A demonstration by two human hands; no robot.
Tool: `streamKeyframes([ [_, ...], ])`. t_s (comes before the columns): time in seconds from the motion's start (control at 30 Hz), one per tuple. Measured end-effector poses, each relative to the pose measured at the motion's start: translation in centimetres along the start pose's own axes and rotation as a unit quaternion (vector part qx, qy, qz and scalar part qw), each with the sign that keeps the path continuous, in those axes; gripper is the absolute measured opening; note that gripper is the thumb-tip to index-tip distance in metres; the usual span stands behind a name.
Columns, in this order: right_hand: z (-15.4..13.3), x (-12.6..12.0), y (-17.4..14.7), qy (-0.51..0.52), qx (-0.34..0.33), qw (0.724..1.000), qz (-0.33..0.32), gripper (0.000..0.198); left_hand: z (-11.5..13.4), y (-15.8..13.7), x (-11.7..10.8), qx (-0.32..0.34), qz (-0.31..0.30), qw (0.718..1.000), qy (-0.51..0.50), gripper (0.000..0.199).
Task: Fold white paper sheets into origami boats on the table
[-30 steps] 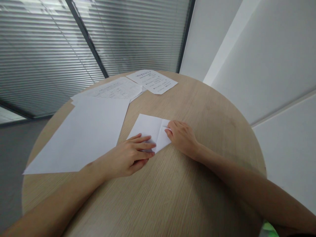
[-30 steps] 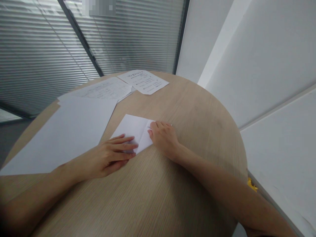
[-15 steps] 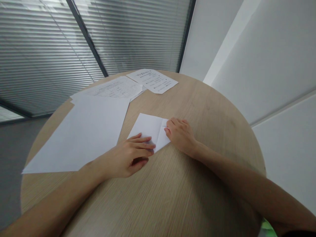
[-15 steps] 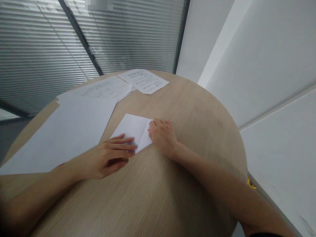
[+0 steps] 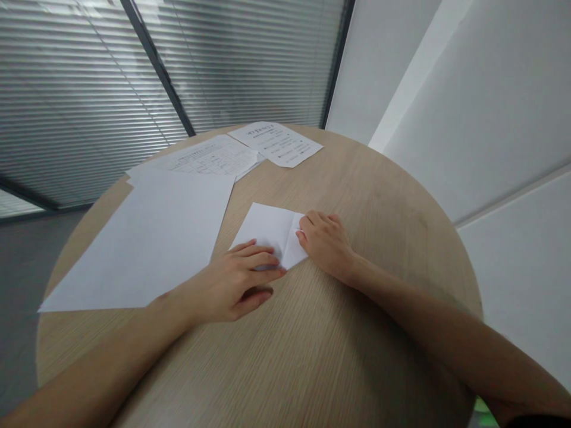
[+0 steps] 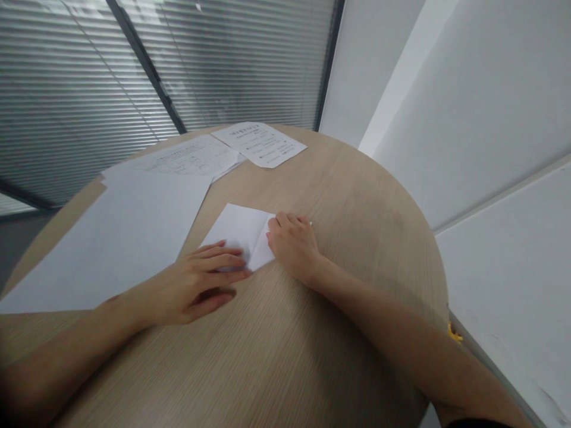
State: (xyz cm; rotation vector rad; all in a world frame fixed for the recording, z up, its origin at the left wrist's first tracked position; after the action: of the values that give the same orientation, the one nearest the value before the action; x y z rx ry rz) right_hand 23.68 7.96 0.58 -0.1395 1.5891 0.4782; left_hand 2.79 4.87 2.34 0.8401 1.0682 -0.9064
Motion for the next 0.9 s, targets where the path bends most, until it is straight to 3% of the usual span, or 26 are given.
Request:
streamKeyframes([
  [0.4,-0.16,0.05,0.02,-0.008,0.000,1.000,-0.003,0.010,0.11,-0.07,-0.08,0.000,0.003,1.000,0.006,0.034],
  [0.9,-0.27,-0.04,0.21,-0.008,0.002,1.000,-0.004,0.013,0.18,0.07,-0.09,-0.005,-0.029,0.999,0.019,0.047],
])
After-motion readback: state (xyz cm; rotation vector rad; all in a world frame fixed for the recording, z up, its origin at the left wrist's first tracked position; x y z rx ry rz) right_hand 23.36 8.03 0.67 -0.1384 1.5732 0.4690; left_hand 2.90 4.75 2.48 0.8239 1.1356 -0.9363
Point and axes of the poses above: each hand's wrist, its own y-axis towards the middle knuckle, its own x-axis out of the palm, z = x × y, the point moved 2 cm from there along y, towards the middle knuckle, and after that the axes turned 3 degrees about -z, right-handed, at the moved point
